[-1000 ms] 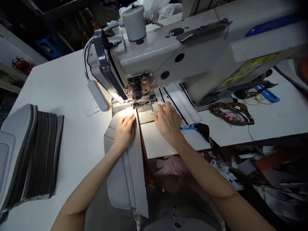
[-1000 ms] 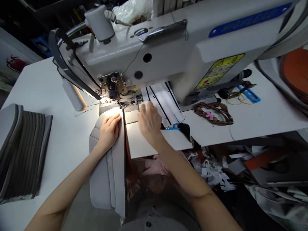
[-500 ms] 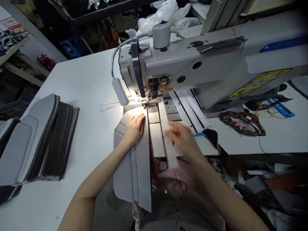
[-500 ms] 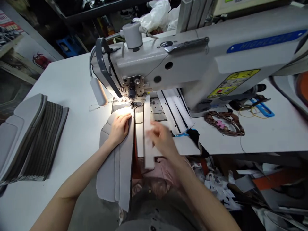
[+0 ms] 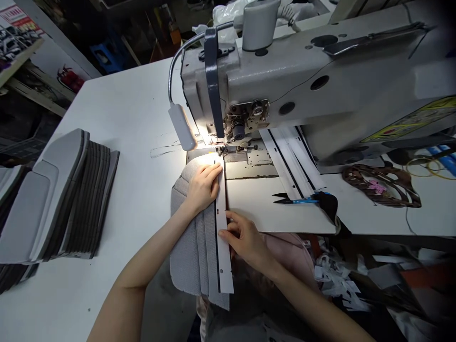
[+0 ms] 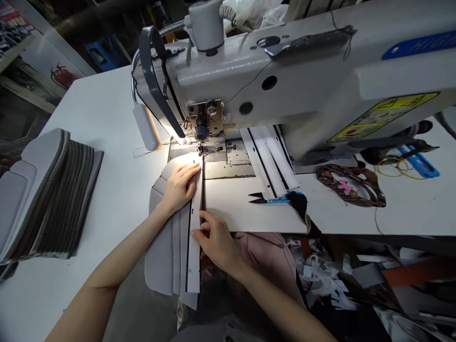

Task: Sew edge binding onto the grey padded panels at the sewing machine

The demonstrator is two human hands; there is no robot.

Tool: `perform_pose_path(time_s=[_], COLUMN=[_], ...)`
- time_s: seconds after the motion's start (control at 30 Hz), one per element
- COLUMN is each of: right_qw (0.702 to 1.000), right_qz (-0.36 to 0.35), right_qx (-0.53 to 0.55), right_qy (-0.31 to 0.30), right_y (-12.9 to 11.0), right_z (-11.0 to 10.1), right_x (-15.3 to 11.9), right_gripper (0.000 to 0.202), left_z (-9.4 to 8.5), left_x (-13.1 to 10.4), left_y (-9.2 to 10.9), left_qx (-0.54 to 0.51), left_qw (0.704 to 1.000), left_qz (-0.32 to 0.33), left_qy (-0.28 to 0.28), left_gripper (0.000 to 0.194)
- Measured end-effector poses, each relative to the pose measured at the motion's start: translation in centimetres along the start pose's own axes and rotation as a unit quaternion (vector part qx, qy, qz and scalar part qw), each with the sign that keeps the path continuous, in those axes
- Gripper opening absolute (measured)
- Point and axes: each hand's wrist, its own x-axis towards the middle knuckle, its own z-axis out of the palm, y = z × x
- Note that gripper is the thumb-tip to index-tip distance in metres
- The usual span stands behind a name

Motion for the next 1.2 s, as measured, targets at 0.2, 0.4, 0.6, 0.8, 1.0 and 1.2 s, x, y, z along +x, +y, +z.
perform_pose_path(time_s=[0.2, 0.4, 0.6, 0.8, 1.0, 1.2], right_qw=[0.999, 0.988, 0.901, 0.944, 0.962, 0.996], right_qz=[-0.011, -0.080, -0.198, -0.148, -0.123, -0.050], right_qx=[-0.039, -0.129, -0.379, -0.277, -0.234, -0.056], right_qy=[0.006, 0.019, 0.072, 0.103, 0.070, 0.048], right_y=[0.2, 0.9, 3.7, 5.0, 4.3, 5.0], right_z=[0.1, -0.3, 0.0, 0.8, 0.5, 0.6], right_x=[0.3, -1.4, -4.3, -4.4, -3.8, -3.4], right_gripper=[0.039, 0.036, 0.052, 0.035, 0.013, 0.015], left_z=[0.1, 0.2, 0.2, 0.4, 0.6, 0.0], left_x=[0.2, 0.6, 1.2, 2.4, 3.5, 0.4], left_y=[0.1, 0.4, 0.3, -0.4, -1.0, 1.1], left_qx=[0.040, 0.088, 0.104, 0.115, 0.111, 0.056], left_qw=[0.999, 0.995, 0.992, 0.991, 0.992, 0.997], left_qz=[0.000, 0.011, 0.019, 0.028, 0.014, 0.019], left_qy=[-0.022, -0.043, -0.064, -0.065, -0.063, -0.040], left_gripper=[0.031, 0.022, 0.021, 0.018, 0.024, 0.036])
